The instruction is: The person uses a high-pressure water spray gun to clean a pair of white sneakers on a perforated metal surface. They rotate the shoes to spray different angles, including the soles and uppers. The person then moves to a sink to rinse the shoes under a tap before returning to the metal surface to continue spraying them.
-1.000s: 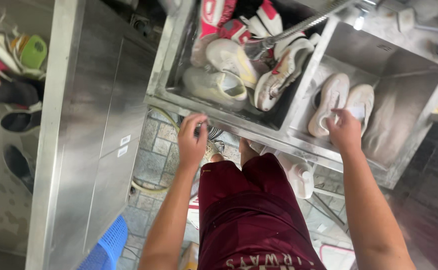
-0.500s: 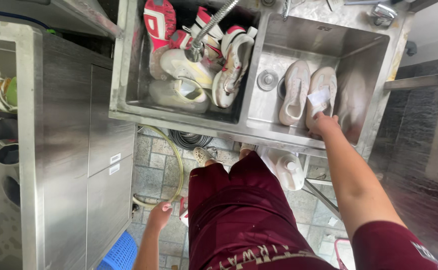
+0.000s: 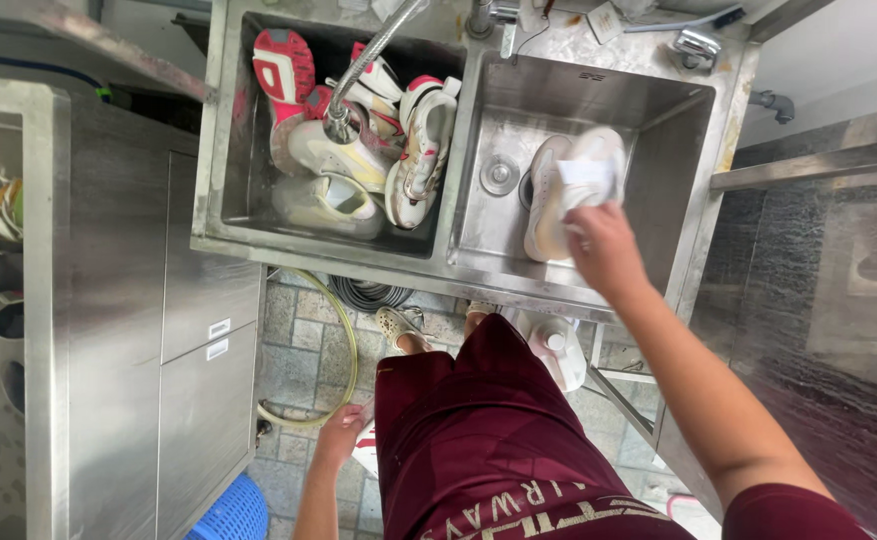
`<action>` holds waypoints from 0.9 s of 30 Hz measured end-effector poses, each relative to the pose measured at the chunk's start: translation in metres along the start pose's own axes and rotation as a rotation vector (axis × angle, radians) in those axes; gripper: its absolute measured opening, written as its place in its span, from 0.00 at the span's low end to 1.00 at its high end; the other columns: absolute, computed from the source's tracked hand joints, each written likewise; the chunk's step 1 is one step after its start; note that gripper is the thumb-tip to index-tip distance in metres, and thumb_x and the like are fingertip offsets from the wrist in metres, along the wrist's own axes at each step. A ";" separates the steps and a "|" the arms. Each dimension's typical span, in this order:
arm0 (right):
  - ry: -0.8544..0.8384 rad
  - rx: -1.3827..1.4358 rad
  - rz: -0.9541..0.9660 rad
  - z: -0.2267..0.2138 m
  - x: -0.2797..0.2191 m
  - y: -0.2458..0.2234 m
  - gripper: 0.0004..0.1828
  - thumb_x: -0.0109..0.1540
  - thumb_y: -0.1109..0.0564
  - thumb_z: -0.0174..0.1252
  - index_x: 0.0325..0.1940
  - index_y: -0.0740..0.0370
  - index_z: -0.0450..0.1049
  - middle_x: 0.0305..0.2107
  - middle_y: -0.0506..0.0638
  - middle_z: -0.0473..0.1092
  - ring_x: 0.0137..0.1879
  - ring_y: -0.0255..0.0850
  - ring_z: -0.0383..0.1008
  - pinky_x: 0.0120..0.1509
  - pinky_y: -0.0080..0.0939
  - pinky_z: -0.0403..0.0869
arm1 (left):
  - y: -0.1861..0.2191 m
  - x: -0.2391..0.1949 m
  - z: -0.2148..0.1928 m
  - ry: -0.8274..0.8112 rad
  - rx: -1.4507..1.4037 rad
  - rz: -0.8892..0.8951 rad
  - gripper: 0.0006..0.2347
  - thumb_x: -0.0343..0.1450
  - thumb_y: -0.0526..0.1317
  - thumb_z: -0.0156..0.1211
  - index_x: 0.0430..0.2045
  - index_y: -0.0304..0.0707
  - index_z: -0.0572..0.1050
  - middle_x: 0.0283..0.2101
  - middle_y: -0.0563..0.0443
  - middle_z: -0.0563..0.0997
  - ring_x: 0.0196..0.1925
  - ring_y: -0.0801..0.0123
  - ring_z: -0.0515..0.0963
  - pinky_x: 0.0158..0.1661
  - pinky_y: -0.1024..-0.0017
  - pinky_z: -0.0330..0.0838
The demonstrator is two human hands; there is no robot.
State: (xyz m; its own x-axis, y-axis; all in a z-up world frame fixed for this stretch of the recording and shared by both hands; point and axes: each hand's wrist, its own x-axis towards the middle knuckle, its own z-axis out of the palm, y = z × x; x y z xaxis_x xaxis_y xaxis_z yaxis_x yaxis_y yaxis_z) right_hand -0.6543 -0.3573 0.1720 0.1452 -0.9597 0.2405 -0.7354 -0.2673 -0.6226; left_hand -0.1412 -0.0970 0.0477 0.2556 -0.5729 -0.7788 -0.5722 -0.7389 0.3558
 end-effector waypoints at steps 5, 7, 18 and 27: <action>-0.203 0.073 0.066 0.088 0.000 0.036 0.15 0.55 0.69 0.61 0.45 0.61 0.74 0.38 0.55 0.75 0.52 0.56 0.69 0.57 0.51 0.71 | -0.007 -0.008 -0.001 0.041 -0.035 0.065 0.13 0.69 0.39 0.61 0.48 0.40 0.79 0.44 0.46 0.88 0.48 0.61 0.86 0.50 0.67 0.77; -0.266 0.038 0.106 0.125 -0.007 0.061 0.17 0.53 0.65 0.65 0.45 0.59 0.75 0.39 0.56 0.74 0.54 0.58 0.68 0.59 0.52 0.70 | -0.012 -0.015 -0.001 0.050 -0.036 0.055 0.13 0.70 0.39 0.60 0.48 0.40 0.79 0.45 0.46 0.87 0.49 0.62 0.86 0.50 0.67 0.77; -0.779 -0.068 0.648 0.190 0.005 0.085 0.47 0.52 0.36 0.70 0.69 0.43 0.56 0.49 0.63 0.75 0.60 0.63 0.76 0.61 0.58 0.72 | -0.050 -0.080 0.004 0.061 -0.057 -0.084 0.15 0.70 0.40 0.62 0.50 0.40 0.78 0.48 0.45 0.87 0.52 0.61 0.85 0.53 0.67 0.76; -0.984 -0.150 0.410 0.205 0.005 0.090 0.37 0.59 0.26 0.64 0.68 0.36 0.69 0.52 0.61 0.75 0.62 0.61 0.71 0.67 0.55 0.68 | -0.078 -0.078 0.005 0.084 -0.096 0.026 0.14 0.70 0.39 0.61 0.49 0.40 0.79 0.48 0.45 0.86 0.52 0.60 0.85 0.52 0.66 0.76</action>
State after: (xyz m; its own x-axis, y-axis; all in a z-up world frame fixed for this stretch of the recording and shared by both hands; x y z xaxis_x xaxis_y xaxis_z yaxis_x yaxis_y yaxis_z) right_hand -0.5839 -0.4038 -0.0353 0.2887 -0.6400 -0.7121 -0.9132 0.0394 -0.4056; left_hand -0.1202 0.0071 0.0787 0.3083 -0.6173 -0.7238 -0.5033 -0.7515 0.4265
